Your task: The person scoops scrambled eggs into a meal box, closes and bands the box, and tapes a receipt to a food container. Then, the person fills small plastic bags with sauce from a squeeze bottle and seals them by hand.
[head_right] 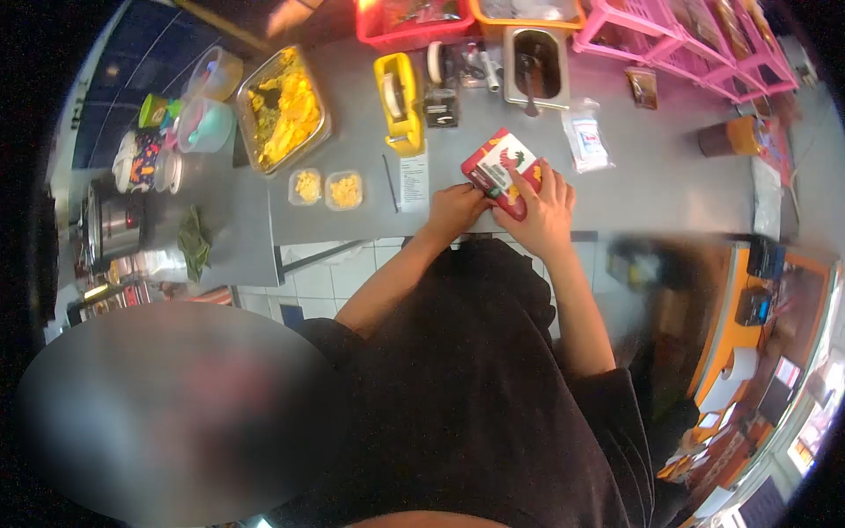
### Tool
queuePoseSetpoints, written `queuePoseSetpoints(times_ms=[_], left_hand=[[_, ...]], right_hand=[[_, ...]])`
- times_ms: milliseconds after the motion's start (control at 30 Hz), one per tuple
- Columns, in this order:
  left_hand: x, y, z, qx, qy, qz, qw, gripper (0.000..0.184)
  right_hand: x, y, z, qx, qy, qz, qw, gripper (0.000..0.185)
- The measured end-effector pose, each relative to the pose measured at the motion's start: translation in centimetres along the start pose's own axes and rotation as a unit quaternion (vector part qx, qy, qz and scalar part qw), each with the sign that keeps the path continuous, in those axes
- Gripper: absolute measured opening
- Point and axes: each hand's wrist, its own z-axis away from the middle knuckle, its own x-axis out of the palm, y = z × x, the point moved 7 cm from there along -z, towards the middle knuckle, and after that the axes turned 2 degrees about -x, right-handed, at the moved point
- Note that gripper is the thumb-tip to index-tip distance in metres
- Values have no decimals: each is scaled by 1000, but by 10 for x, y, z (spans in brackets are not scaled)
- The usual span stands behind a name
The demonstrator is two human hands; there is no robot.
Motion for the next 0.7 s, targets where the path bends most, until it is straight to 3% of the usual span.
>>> queuePoseSetpoints(times_ms=[67,167,267,300,367,400,433,467,567,600,633,667,700], left_hand=[[-5,-1,4,-7,21,-26,999,15],[0,2,19,10,-30,-43,999,14],[-27,-1,55,-51,-56,-46,996,20],[-38,-9,76,-121,-59,-47,990,26],[-62,-16,131,-231,-45,-64,970,33],[-72,-29,164,-310,-71,-50,947,34],[-84,-37,196,-379,-93,-32,920,35],[-103,-39,227,-445,-60,-35,893,35],[-123,-57,322,-590,13,-21,807,38],[-144,-50,329,-599,82,6,796,35],[-150,-52,343,-622,132,25,772,30],[-151,-55,356,-641,172,78,744,26],[-158,-59,366,-624,215,52,749,26]], right_hand=[[4,-6,-5,-12,2,2,1000,75],[6,-9,-8,-5,19,26,999,81],[20,-7,-9,-18,-13,44,999,78],[10,-19,-13,-89,54,68,992,86],[21,-12,-2,-81,118,104,984,76],[23,-8,-4,-90,119,75,986,72],[16,-21,-9,-52,59,85,993,70],[13,-32,-7,-49,63,183,980,66],[37,-56,-17,-99,111,124,981,65],[66,-55,-24,-25,2,-113,993,66],[89,-54,-18,65,-97,-331,936,67],[90,-65,-20,26,-98,-204,974,66],[115,-69,-11,-178,-4,32,984,57]])
